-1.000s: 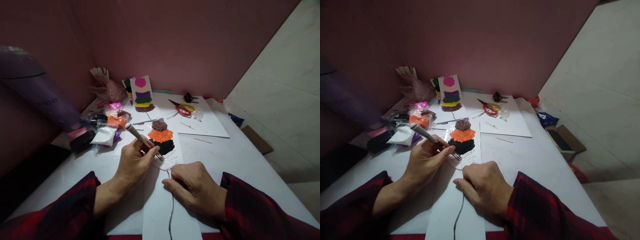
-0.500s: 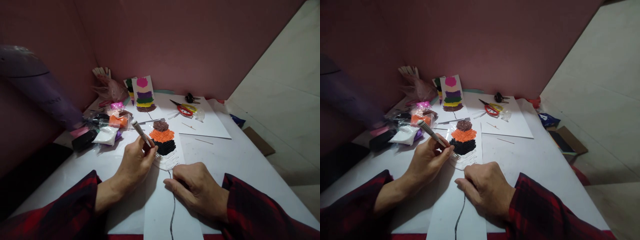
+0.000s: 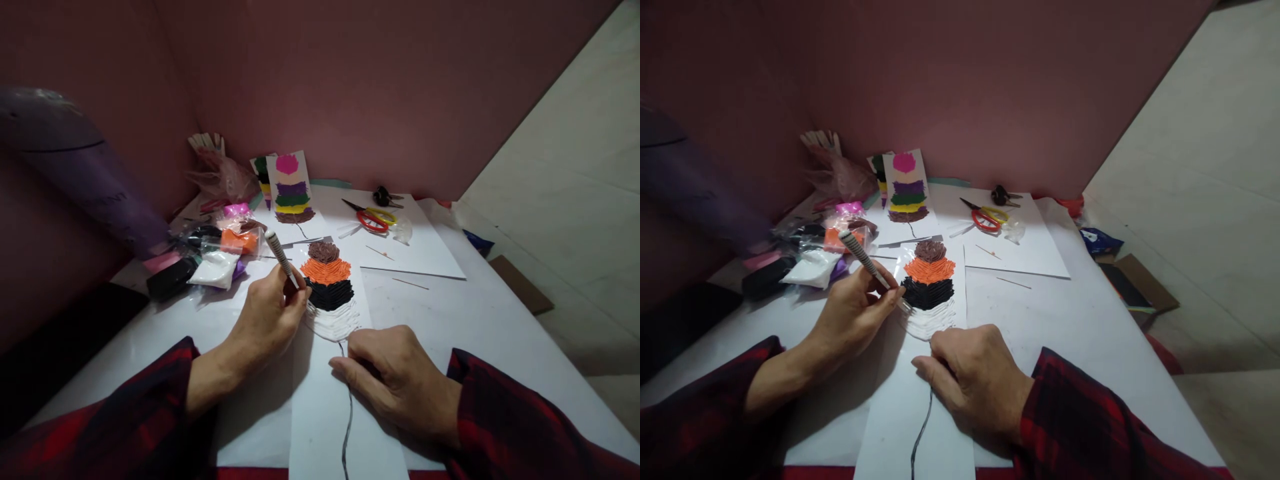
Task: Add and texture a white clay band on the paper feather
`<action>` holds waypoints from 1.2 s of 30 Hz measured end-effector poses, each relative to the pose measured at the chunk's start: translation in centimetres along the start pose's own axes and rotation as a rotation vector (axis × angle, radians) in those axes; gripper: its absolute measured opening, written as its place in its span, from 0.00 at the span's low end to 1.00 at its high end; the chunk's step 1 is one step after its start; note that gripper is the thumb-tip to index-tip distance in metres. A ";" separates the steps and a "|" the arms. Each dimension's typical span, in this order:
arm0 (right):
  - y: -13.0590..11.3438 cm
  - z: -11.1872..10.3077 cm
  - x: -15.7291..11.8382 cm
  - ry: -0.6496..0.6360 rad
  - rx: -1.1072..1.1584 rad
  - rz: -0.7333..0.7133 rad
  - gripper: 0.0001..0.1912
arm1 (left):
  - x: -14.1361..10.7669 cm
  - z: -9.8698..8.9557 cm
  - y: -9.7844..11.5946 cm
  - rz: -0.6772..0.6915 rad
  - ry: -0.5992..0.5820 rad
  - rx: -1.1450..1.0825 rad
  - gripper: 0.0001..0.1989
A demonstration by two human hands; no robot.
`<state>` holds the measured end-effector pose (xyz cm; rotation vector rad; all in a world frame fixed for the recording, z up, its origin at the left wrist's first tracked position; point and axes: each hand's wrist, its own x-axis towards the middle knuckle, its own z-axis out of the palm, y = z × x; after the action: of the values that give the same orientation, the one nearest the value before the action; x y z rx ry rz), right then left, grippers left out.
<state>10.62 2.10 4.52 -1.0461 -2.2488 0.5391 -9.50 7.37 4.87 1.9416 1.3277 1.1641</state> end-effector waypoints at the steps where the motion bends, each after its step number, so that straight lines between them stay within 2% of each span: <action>1: 0.0 0.0 0.0 -0.002 -0.002 0.001 0.18 | 0.1 -0.1 0.0 -0.006 -0.005 0.003 0.03; 6: 0.0 0.0 0.0 -0.013 0.000 0.000 0.18 | 0.4 -0.5 -0.1 -0.086 -0.011 0.018 0.03; 12: 0.0 0.0 0.0 -0.014 0.010 0.010 0.18 | 1.0 -0.5 -0.3 -0.190 0.024 -0.115 0.04; 23: -0.1 0.0 -0.1 -0.022 -0.001 0.012 0.18 | 1.6 -0.5 -0.6 -0.242 0.064 -0.212 0.05; 31: -0.1 0.0 0.1 -0.025 -0.004 0.020 0.18 | 1.1 -0.4 -0.4 -0.209 0.134 -0.198 0.04; 36: -0.2 -0.1 0.0 -0.026 -0.009 0.017 0.18 | 0.8 -0.5 -0.2 -0.089 0.207 -0.122 0.04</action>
<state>10.58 2.00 4.66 -1.0690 -2.2688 0.5527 -9.88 8.11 5.24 1.6952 1.3964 1.3980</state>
